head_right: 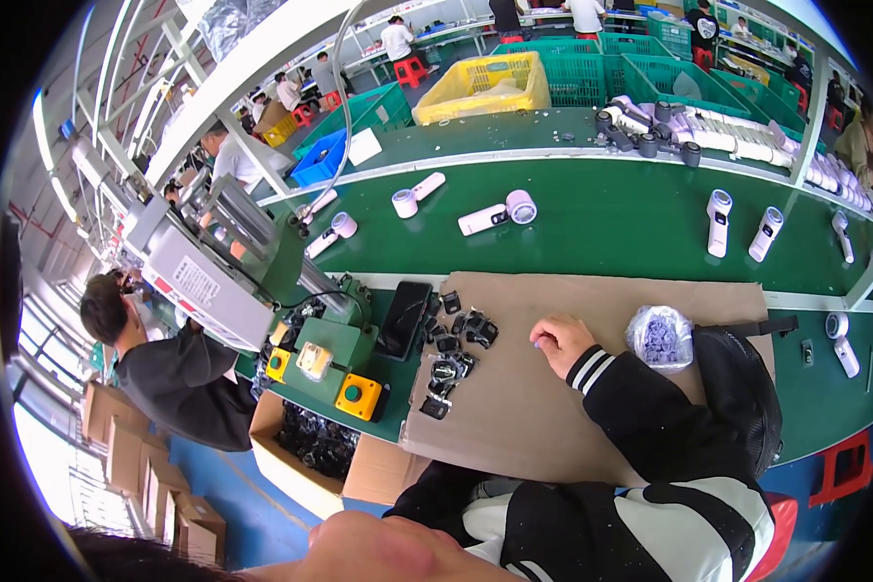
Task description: Assemble components of small handheld devices at a production workstation using an assembly press.
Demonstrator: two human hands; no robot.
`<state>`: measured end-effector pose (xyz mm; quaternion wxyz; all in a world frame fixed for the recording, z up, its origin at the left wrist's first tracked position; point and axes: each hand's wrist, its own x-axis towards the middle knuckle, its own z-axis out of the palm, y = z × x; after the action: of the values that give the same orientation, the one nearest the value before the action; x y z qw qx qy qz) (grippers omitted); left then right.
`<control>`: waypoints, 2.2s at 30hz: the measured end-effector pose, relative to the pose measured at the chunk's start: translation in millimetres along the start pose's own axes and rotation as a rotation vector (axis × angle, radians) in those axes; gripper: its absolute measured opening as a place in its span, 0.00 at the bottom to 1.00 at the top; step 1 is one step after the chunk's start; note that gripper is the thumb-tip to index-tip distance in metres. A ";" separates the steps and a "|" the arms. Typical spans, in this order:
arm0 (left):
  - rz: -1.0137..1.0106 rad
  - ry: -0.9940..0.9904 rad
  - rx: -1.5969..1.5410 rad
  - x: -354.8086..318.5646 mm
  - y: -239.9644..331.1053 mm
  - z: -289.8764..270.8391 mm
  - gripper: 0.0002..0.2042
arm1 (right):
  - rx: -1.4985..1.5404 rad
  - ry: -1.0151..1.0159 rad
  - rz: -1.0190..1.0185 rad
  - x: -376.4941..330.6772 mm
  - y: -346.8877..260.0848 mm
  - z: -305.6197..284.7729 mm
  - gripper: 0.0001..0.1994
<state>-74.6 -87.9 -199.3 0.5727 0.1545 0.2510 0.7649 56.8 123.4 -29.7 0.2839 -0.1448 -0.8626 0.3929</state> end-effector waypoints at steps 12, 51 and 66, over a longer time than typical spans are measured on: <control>-0.051 0.410 1.352 -89.6 -60.4 -107.3 0.28 | 0.056 0.077 0.079 -2.7 2.2 4.2 0.06; 0.168 0.711 2.132 381.9 292.1 26.8 0.38 | 0.022 0.047 0.081 -8.6 15.3 -10.2 0.03; 0.408 0.033 2.206 258.2 288.9 157.8 0.24 | 0.353 0.191 0.118 -4.8 16.2 -8.2 0.04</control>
<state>-299.1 128.1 79.9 -0.0169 0.6052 0.7689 0.2056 66.0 136.5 -39.5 0.3620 -0.1795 -0.7396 0.5383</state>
